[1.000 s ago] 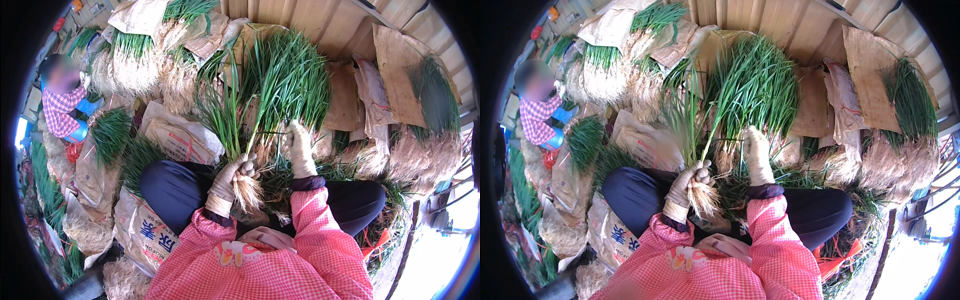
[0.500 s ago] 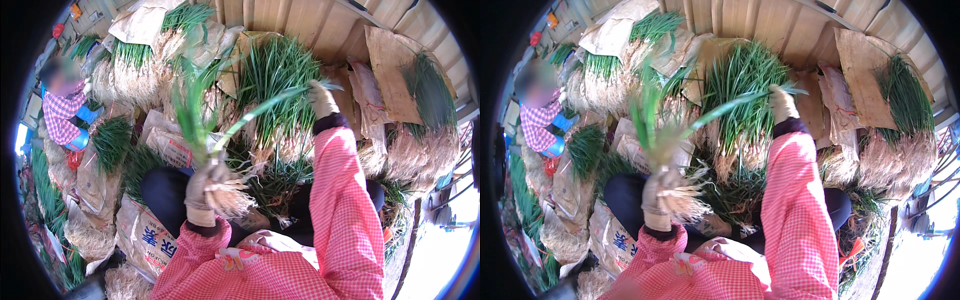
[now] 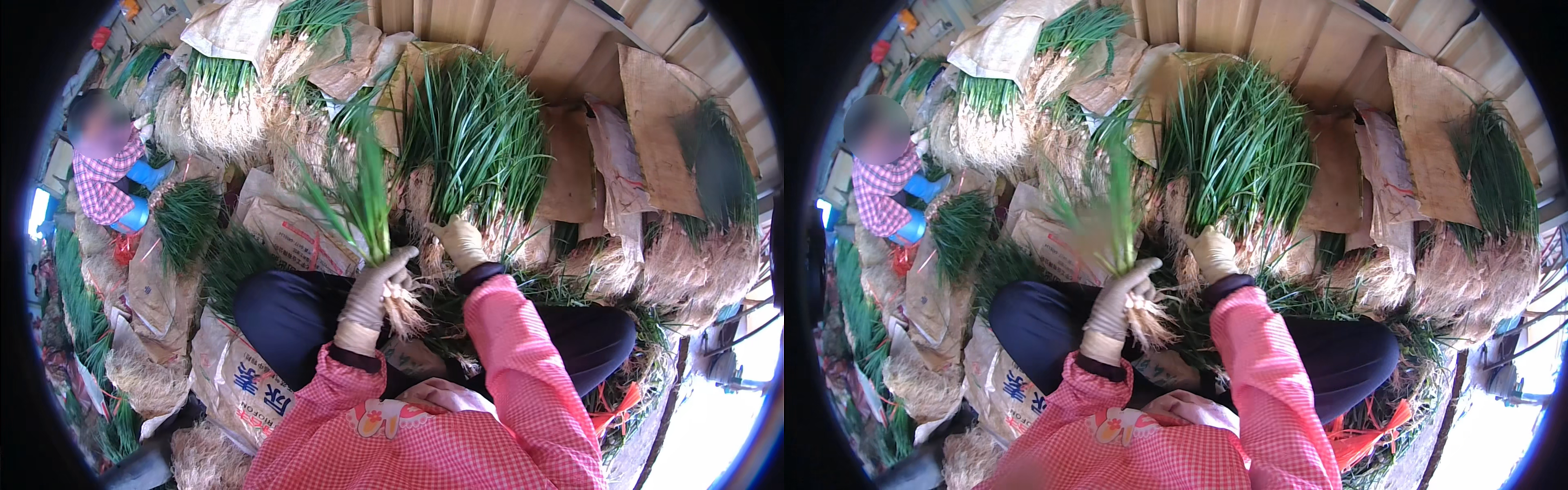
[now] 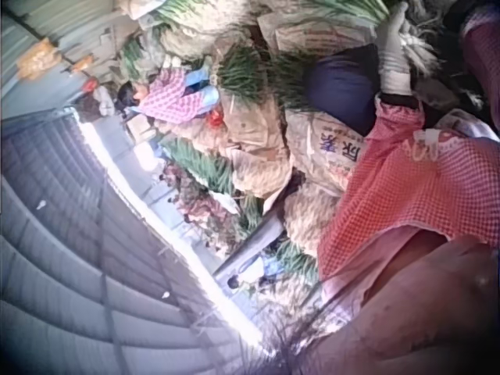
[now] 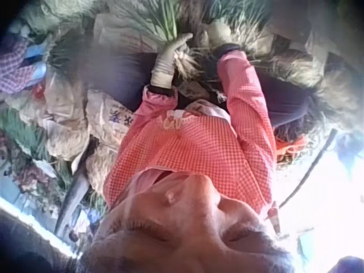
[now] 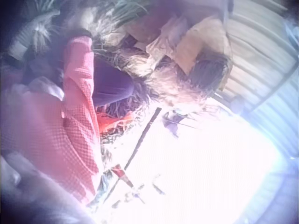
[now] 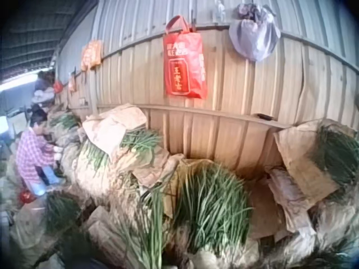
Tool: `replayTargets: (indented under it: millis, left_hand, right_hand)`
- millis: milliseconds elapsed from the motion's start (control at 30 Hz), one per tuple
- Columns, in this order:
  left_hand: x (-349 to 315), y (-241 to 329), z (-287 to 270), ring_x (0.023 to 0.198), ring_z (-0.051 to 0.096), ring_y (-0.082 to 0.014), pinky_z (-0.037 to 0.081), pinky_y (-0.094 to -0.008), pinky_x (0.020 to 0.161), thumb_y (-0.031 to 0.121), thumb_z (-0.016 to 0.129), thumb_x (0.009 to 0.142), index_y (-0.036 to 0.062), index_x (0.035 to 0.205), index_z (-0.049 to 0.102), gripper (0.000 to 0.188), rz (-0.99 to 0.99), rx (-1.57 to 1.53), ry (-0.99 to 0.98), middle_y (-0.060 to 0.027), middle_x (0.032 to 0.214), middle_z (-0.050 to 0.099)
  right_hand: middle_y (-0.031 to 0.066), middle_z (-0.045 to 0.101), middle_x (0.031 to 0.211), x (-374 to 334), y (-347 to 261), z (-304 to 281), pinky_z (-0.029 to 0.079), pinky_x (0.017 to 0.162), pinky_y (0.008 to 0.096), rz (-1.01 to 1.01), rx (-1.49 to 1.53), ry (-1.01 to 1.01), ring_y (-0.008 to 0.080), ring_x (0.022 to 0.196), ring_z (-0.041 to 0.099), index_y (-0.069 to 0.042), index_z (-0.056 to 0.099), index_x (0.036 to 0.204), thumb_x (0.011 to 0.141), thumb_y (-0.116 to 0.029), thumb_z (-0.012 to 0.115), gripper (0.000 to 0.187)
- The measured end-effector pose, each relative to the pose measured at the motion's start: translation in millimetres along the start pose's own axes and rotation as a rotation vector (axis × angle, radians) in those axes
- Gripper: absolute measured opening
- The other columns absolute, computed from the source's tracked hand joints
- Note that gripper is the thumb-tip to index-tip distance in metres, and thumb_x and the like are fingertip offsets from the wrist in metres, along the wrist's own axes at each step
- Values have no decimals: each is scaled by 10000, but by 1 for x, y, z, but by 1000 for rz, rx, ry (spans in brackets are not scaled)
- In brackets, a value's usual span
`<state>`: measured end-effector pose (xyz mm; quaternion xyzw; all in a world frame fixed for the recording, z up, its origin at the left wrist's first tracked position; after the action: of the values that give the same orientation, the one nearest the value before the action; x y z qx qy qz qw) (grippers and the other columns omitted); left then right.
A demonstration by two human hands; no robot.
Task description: The person sits cross-legged on the floor and repeatedly gathers bunches of green onions, aligns the roots, and ties them with red rubber bands. The person places the finished bundles on a nearby pile.
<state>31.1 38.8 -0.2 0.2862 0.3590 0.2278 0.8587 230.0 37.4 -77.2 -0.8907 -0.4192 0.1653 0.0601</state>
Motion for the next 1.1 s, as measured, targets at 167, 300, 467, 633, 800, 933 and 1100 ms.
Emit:
replayTargets:
  millis: [167, 300, 467, 633, 800, 933, 1100]
  left_hand:
    - [18, -22, -19, 699, 630, -182, 492, -285, 604, 152, 670, 769, 26, 959, 634, 231, -21, 183, 130, -94, 796, 650]
    - [36, -43, -39, 822, 628, -201, 513, -327, 693, 121, 642, 780, 15, 994, 633, 239, 109, 153, 163, -109, 922, 653]
    - [33, -53, -4, 505, 479, -62, 354, -194, 440, 198, 683, 780, 71, 977, 654, 236, -99, 70, -70, 13, 787, 627]
    - [33, -71, -5, 451, 416, -50, 295, -201, 404, 172, 693, 775, 87, 995, 644, 241, -27, 247, 54, 49, 631, 539]
    - [31, -71, -9, 443, 431, -74, 313, -222, 393, 141, 681, 759, 78, 985, 644, 238, -32, 295, 87, 26, 604, 529]
    - [28, -69, -16, 410, 436, -111, 327, -237, 385, 117, 648, 751, 27, 908, 611, 184, -28, 257, 89, -9, 569, 517]
    - [30, -65, -20, 405, 375, -89, 279, -231, 390, 163, 663, 777, 53, 826, 616, 129, -73, 90, -43, 36, 542, 459]
  right_hand:
    - [186, 641, 755, 16, 24, 9, 508, 677, 374, 45, 255, 152, 306, 719, 638, -17, 634, 811, 741, -309, 594, 303]
    - [64, 624, 693, -5, 52, -28, 411, 458, 263, 92, 1148, -30, 117, 500, 511, -31, 605, 829, 791, -221, 605, 194]
    - [2, 592, 605, -65, 38, -41, 305, 391, 194, -12, 1377, -290, 57, 422, 403, -72, 566, 753, 838, -185, 583, 142]
    - [-19, 522, 639, -75, 29, -2, 354, 477, 209, 108, 1458, -281, 74, 524, 464, -36, 576, 892, 832, -289, 635, 267]
    - [51, 584, 898, -84, 22, -25, 410, 614, 298, 76, 1546, -271, 116, 694, 509, -5, 547, 1059, 798, -441, 633, 515]
    - [24, 597, 812, -77, 15, -20, 394, 576, 227, -8, 1418, -85, 98, 620, 493, -3, 577, 1017, 847, -263, 620, 313]
    - [4, 606, 751, -84, 25, -21, 392, 532, 194, 30, 1657, -67, 57, 574, 499, -31, 610, 964, 895, -170, 542, 170]
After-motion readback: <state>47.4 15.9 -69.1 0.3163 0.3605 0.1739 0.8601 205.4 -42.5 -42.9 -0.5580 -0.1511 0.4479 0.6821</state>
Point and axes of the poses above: each hand's wrist, its own x-axis towards the middle knuckle, its own z-axis out of the palm, y = z × x, the point moved 4 cm from there along x, towards the middle knuckle
